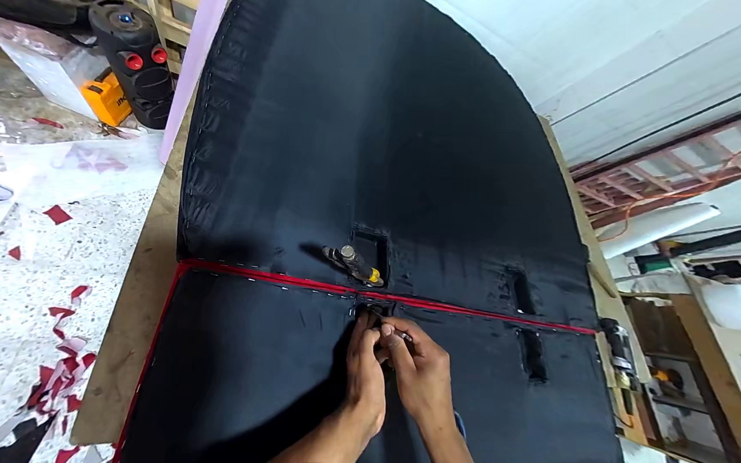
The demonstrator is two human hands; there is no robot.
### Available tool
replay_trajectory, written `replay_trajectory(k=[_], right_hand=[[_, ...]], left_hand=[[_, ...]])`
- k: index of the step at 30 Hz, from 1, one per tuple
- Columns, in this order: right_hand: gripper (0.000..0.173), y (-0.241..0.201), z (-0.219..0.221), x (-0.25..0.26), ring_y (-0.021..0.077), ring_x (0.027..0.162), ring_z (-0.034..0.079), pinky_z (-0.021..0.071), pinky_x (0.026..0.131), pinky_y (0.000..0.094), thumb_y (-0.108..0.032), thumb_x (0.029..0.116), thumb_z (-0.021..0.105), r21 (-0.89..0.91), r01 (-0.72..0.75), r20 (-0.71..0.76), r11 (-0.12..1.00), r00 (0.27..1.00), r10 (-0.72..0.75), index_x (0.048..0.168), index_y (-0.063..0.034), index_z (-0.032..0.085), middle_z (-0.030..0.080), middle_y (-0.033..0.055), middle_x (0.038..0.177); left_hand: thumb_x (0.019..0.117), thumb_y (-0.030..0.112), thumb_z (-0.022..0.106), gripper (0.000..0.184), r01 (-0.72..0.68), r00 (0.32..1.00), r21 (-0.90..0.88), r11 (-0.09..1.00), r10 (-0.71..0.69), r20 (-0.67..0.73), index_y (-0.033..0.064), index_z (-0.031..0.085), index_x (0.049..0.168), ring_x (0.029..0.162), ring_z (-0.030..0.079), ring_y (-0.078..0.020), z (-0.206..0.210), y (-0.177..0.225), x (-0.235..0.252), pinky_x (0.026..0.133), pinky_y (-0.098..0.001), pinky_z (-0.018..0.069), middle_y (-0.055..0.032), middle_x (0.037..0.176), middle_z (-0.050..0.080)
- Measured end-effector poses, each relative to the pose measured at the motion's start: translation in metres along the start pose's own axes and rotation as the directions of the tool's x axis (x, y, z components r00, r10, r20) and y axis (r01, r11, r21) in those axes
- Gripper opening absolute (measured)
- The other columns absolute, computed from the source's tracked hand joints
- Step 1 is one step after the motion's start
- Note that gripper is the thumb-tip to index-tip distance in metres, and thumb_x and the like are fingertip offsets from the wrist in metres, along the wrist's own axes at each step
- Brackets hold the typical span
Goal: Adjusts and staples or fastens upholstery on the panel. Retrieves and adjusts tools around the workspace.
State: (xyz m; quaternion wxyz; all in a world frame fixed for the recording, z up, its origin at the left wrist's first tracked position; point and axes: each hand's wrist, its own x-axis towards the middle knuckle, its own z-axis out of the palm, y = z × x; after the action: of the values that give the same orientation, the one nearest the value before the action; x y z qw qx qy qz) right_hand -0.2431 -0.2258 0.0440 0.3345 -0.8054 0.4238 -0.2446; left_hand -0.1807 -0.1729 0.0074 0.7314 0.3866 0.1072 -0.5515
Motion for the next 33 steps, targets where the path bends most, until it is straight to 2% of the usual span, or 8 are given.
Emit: replay_trajectory(k=[3, 8, 12, 15, 18, 25, 28, 33], right_hand=[[0.021, -0.009, 0.011, 0.006, 0.0072, 0.093, 0.072, 0.0646, 0.081, 0.0284, -0.023, 0.0981, 0.067, -0.116, 0.061, -0.015, 0.991, 0.998, -0.063, 0.113, -0.0108, 0.075, 0.075, -0.0014, 0.109], [0.018, -0.021, 0.029, 0.019, 0.0017, 0.082, 0.07, 0.0621, 0.071, 0.0263, -0.038, 0.095, 0.072, -0.264, 0.085, -0.012, 0.961, 0.996, -0.091, 0.096, -0.021, 0.078, 0.074, -0.0096, 0.095], [0.025, 0.024, 0.008, 0.009, 0.0151, 0.066, 0.068, 0.0606, 0.06, 0.033, -0.014, 0.1055, 0.052, 0.283, -0.206, -0.124, 0.937, 0.96, 0.249, 0.11, 0.0023, 0.07, 0.073, 0.007, 0.082], [0.032, 0.06, 0.003, -0.001, 0.0175, 0.063, 0.066, 0.0576, 0.057, 0.0322, -0.016, 0.1102, 0.042, 0.673, -0.37, -0.06, 0.641, 0.836, 0.545, 0.114, 0.0064, 0.064, 0.07, 0.014, 0.081], [0.029, 0.054, 0.004, -0.008, 0.0203, 0.064, 0.069, 0.0594, 0.057, 0.0338, -0.013, 0.1096, 0.043, 0.711, -0.353, -0.084, 0.608, 0.816, 0.572, 0.111, 0.0083, 0.063, 0.071, 0.0167, 0.081], [0.022, 0.028, 0.0, -0.016, 0.0294, 0.068, 0.074, 0.0636, 0.059, 0.0411, -0.013, 0.1063, 0.051, 0.529, -0.265, -0.187, 0.807, 0.891, 0.415, 0.109, 0.0066, 0.061, 0.074, 0.0212, 0.085], [0.015, 0.012, 0.008, -0.011, 0.023, 0.061, 0.071, 0.0623, 0.051, 0.0373, -0.013, 0.1034, 0.058, 0.316, -0.153, -0.195, 0.936, 0.955, 0.222, 0.106, 0.0004, 0.065, 0.073, 0.0121, 0.081], [0.013, -0.003, 0.031, -0.009, 0.0075, 0.095, 0.072, 0.0633, 0.084, 0.0284, -0.02, 0.0943, 0.071, -0.161, 0.034, -0.17, 0.986, 0.984, -0.061, 0.103, -0.0138, 0.078, 0.076, -0.003, 0.102]], left_hand=[[0.1102, 0.022, 0.033, 0.044, -0.029, 0.999, -0.003, 1.0, 0.029, -0.017, 0.0025, 0.052, 0.145, 0.128, 0.057, -0.0191, 0.001, 0.001, 0.0, 0.107, -0.0368, 0.0498, -0.0123, 0.143, 0.058], [0.1126, 0.039, 0.027, 0.051, 0.054, 0.996, -0.137, 0.989, -0.064, -0.068, 0.006, 0.063, 0.127, 0.108, 0.067, -0.0191, 0.003, 0.01, -0.005, 0.095, -0.0385, 0.0566, -0.0106, 0.114, 0.07], [0.1106, 0.033, 0.025, 0.054, 0.061, 0.995, -0.134, 0.989, -0.05, 0.083, 0.004, 0.036, 0.155, 0.127, 0.059, -0.0274, -0.001, 0.002, 0.005, 0.1, -0.0448, 0.0539, -0.0163, 0.153, 0.048], [0.1106, 0.036, 0.026, 0.056, 0.061, 0.995, -0.065, 0.996, -0.056, 0.077, 0.0057, 0.031, 0.158, 0.111, 0.066, -0.0292, -0.001, -0.002, 0.01, 0.082, -0.0418, 0.0593, -0.0191, 0.15, 0.05], [0.1106, 0.035, 0.027, 0.056, 0.042, 0.995, -0.045, 0.998, -0.038, 0.091, 0.0032, 0.032, 0.156, 0.108, 0.067, -0.0271, -0.003, -0.006, 0.004, 0.081, -0.0384, 0.0583, -0.0199, 0.143, 0.056], [0.1104, 0.032, 0.025, 0.055, 0.022, 0.995, -0.074, 0.997, -0.014, 0.098, 0.004, 0.037, 0.156, 0.108, 0.066, -0.0227, -0.007, -0.011, -0.004, 0.078, -0.0352, 0.0565, -0.0173, 0.153, 0.049], [0.1099, 0.032, 0.025, 0.056, 0.015, 0.997, -0.065, 0.998, -0.009, 0.082, 0.0035, 0.035, 0.157, 0.134, 0.054, -0.0244, -0.008, -0.008, -0.003, 0.104, -0.0413, 0.0513, -0.0153, 0.159, 0.042], [0.1126, 0.038, 0.03, 0.049, 0.004, 0.999, -0.052, 0.999, -0.006, -0.037, 0.006, 0.059, 0.135, 0.124, 0.061, -0.0183, -0.004, 0.003, -0.003, 0.106, -0.0366, 0.0499, -0.0099, 0.132, 0.065]])
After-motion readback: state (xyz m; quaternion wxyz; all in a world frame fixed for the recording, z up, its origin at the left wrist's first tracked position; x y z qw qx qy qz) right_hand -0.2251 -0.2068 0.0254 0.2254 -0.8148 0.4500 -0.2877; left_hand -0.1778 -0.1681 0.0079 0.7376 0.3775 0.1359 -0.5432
